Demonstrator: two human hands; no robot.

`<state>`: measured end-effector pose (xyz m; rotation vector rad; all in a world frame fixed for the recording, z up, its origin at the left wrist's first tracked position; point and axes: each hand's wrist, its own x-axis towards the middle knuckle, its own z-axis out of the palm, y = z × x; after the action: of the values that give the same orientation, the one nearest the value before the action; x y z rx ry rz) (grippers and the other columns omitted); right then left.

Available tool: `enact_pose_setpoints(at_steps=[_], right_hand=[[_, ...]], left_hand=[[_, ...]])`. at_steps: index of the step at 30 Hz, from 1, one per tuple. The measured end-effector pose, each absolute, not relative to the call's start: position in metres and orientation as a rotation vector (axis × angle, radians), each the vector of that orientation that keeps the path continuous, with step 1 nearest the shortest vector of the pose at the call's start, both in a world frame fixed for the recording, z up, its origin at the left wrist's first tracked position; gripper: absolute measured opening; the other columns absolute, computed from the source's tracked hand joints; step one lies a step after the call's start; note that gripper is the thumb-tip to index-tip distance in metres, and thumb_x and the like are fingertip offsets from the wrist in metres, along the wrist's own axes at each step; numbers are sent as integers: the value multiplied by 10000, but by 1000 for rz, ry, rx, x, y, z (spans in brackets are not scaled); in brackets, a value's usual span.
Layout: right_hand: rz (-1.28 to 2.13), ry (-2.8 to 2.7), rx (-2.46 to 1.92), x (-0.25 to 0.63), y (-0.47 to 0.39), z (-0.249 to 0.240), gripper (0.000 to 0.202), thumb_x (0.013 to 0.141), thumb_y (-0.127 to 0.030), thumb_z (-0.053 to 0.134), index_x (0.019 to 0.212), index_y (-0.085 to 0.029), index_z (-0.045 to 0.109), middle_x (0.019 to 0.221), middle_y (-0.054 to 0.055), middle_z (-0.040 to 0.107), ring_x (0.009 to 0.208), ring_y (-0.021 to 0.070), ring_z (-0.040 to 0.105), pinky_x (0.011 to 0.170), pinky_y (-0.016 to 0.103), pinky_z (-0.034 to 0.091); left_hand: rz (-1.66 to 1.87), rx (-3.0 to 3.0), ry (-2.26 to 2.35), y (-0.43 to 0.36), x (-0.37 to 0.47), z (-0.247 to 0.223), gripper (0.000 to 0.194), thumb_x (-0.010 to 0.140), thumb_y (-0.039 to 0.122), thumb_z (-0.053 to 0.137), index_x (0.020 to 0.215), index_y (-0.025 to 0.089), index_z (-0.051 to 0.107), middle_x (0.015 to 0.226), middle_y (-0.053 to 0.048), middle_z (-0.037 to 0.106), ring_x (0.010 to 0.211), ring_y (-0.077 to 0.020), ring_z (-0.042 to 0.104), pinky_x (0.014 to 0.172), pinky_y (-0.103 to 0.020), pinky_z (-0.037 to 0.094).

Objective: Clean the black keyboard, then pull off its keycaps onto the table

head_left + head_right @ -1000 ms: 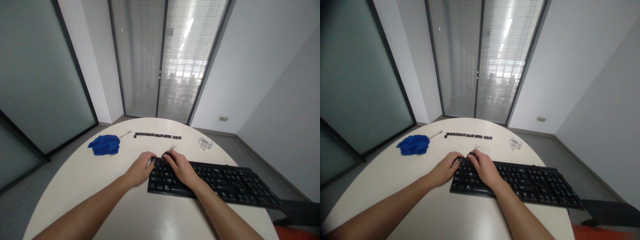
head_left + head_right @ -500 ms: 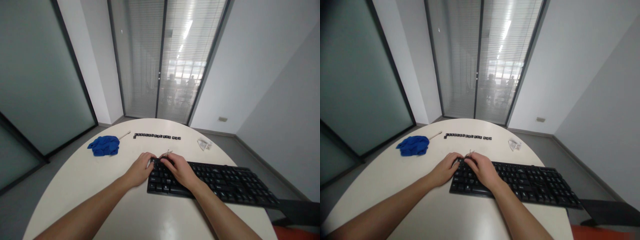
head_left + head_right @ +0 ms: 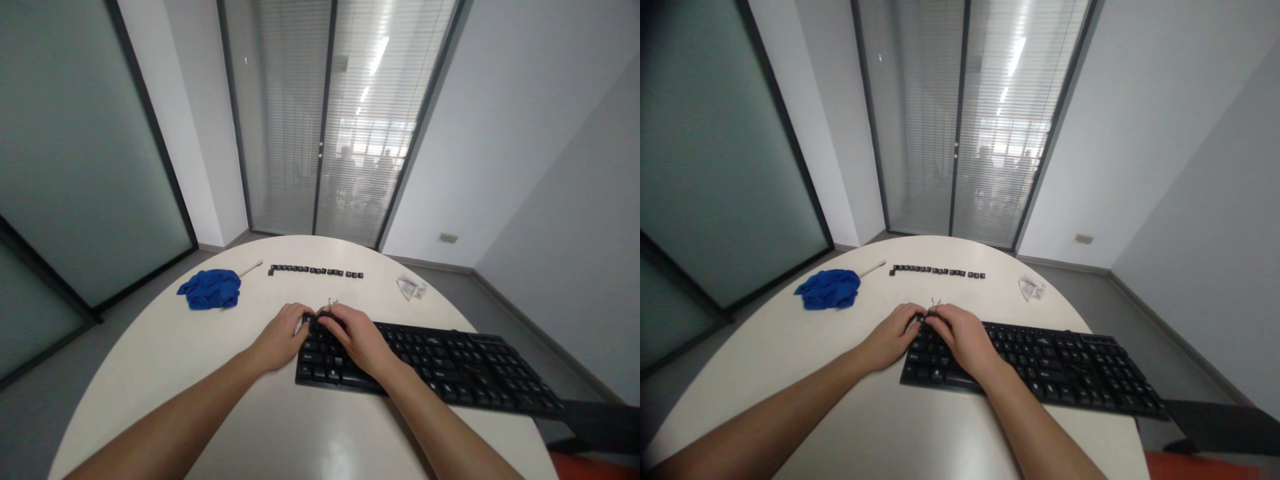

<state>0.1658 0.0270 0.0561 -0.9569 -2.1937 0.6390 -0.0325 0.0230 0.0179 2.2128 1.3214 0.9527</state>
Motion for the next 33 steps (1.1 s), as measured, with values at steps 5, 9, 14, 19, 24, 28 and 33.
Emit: enact_pose_setpoints(at_steps=[5,9,14,19,24,28,33], right_hand=[[648,-2159,-981,164,27,53,201,961,-348,494,974,-227,654,952,39,691,896,199,623,815,296,446],[716,-2061,-1016,165,31,50,235,964,-369,482,918,-207,645,843,21,674,804,180,609,750,274,440],[728,-2036,-1035,165,33,47,270,969,-385,458,869,-208,635,763,9,638,739,172,582,704,268,432],[817,-1951,-1031,166,36,44,270,962,-402,462,844,-206,605,748,6,637,731,170,598,714,273,448],[931,-1828,-1059,167,40,41,280,932,-447,504,857,-198,607,751,17,666,725,179,628,721,285,477],[938,-1811,-1063,167,42,38,285,921,-460,517,887,-198,624,798,29,691,742,184,643,734,295,489],[946,-1802,-1042,166,42,37,289,920,-463,520,892,-199,635,816,30,699,734,179,646,733,294,495]], left_hand=[[958,2208,1318,24,-32,16,209,903,188,458,1066,196,589,1068,-64,624,1060,-228,537,977,-396,422],[963,2205,1321,23,-33,17,216,900,187,466,1076,203,591,1075,-61,628,1059,-229,541,978,-404,426],[988,2207,1254,22,-32,21,199,912,190,471,1066,217,594,1080,-54,638,1057,-219,553,979,-394,429],[1039,2253,1159,22,-33,18,182,862,172,549,1025,220,614,1112,-59,639,1080,-218,561,997,-395,425],[1046,2243,1131,23,-33,17,189,856,155,559,1024,219,618,1124,-69,633,1092,-221,559,1001,-407,426],[1047,2241,1128,24,-33,17,170,856,160,569,1008,216,620,1130,-73,632,1097,-224,559,1008,-414,422],[1062,2214,1122,24,-33,17,172,852,177,586,1016,219,618,1130,-73,635,1095,-225,563,1005,-420,423]])
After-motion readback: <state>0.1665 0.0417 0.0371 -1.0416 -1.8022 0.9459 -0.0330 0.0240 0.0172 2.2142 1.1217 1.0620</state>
